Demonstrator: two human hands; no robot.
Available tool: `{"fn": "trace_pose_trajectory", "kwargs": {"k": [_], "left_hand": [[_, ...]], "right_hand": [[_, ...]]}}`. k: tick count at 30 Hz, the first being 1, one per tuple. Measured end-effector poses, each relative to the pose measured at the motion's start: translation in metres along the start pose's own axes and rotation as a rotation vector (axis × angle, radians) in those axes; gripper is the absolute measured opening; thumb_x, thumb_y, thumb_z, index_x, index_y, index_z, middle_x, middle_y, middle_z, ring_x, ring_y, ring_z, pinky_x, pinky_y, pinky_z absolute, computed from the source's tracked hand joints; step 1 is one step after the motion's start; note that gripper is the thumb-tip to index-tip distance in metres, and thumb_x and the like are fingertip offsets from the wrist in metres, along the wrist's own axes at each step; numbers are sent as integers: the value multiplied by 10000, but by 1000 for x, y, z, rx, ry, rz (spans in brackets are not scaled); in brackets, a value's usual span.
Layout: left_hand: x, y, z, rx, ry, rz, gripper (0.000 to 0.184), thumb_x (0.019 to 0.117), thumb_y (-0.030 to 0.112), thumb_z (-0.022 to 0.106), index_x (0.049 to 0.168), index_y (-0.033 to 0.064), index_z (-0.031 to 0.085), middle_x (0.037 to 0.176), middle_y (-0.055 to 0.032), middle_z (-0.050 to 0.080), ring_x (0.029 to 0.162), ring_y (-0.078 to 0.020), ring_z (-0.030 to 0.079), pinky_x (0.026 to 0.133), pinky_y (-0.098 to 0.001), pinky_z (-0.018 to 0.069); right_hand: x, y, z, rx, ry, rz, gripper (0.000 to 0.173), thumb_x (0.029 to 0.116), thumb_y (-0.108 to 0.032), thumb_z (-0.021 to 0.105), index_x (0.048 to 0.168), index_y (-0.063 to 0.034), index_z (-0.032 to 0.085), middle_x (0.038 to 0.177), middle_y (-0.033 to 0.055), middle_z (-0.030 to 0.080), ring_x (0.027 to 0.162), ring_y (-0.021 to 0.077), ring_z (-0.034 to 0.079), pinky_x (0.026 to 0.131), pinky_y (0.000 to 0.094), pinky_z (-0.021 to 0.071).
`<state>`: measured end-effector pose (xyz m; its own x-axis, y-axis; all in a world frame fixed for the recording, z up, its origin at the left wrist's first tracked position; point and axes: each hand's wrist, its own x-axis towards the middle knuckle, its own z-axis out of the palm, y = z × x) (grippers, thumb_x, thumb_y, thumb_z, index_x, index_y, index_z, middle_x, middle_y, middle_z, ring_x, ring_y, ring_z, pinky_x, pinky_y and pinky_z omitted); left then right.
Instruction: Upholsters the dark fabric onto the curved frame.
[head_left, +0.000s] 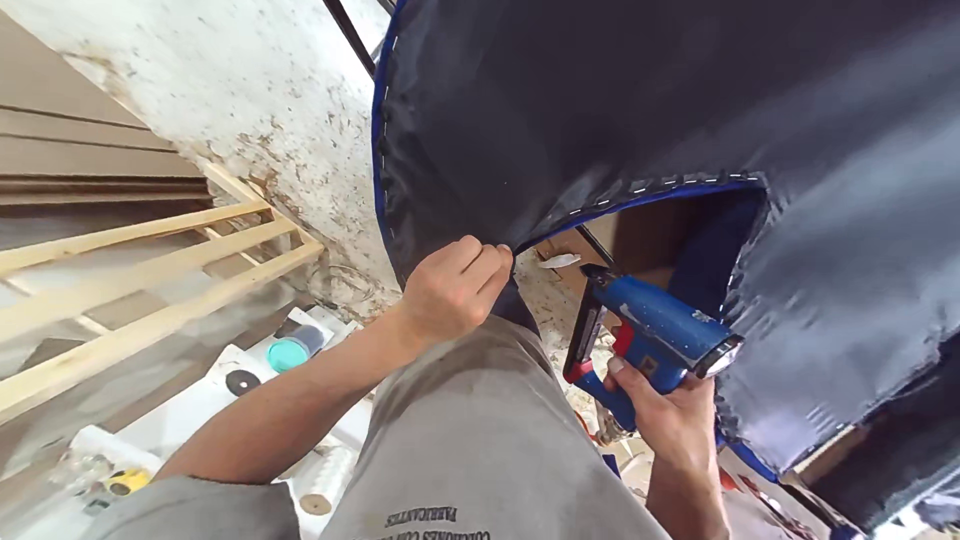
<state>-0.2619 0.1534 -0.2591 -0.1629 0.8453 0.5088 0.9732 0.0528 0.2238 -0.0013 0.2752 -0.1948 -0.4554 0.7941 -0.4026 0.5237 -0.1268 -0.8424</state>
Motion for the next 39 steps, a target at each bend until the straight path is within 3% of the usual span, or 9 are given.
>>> {"fn": "trace_pose_trajectory", "kwargs": {"k": [8, 12, 22, 28, 34, 36, 39], "left_hand": [[2, 1, 4, -75, -59, 3, 178, 999, -38, 521, 959, -53, 694, 850, -151, 684, 702, -275, 626, 565, -358, 495], [2, 5, 3, -55, -64, 9, 215, 1005, -54, 491, 885, -48, 670, 943, -164, 727, 773, -266, 689, 601, -351, 530], [0, 6, 2, -72, -55, 3, 218, 993, -81, 471, 912, -69, 674, 954, -172, 732, 797, -260, 705, 648, -347, 553], [-5, 14, 4, -58, -22, -65, 229, 1005, -55, 467, 1021, -76, 695, 968, -181, 742, 816, -263, 726, 702, -328, 574], [-11, 18, 1, -4, -64, -23, 236, 1002, -74, 461, 984, -74, 697, 1029, -183, 759, 879, -260, 746, 738, -329, 582], [-13, 18, -1, -30, -66, -42, 230, 1012, -56, 466, 1019, -74, 695, 1023, -178, 755, 893, -270, 744, 749, -334, 587], [-24, 10, -19, -289, -16, -162, 223, 1007, -8, 518, 1128, -35, 704, 933, -154, 727, 818, -297, 698, 671, -372, 574]], "right_hand": [[2, -48, 15, -209, 11, -149, 247, 841, -208, 756, 1036, -92, 658, 834, -70, 739, 694, 50, 720, 631, 252, 642], [13, -75, 25, -396, -14, -90, 197, 834, -260, 746, 959, -119, 687, 755, -74, 728, 633, 44, 705, 571, 250, 622], [23, -89, 41, -663, -71, -26, 210, 827, -335, 714, 919, -146, 700, 724, -87, 706, 618, 30, 685, 551, 276, 601], [10, -98, 52, -606, -55, -84, 223, 836, -296, 738, 974, -129, 687, 782, -85, 729, 672, 20, 708, 598, 248, 627], [-1, -91, 52, -720, -37, -10, 240, 813, -365, 726, 933, -159, 699, 745, -97, 710, 651, 11, 690, 576, 274, 605], [-8, -91, 45, -595, 72, -17, 257, 825, -295, 739, 974, -95, 678, 749, -73, 718, 642, 39, 703, 584, 275, 625], [-11, -84, 23, -286, 129, -55, 251, 885, -214, 705, 1054, -54, 609, 727, -41, 709, 604, 108, 701, 573, 311, 634]]}}
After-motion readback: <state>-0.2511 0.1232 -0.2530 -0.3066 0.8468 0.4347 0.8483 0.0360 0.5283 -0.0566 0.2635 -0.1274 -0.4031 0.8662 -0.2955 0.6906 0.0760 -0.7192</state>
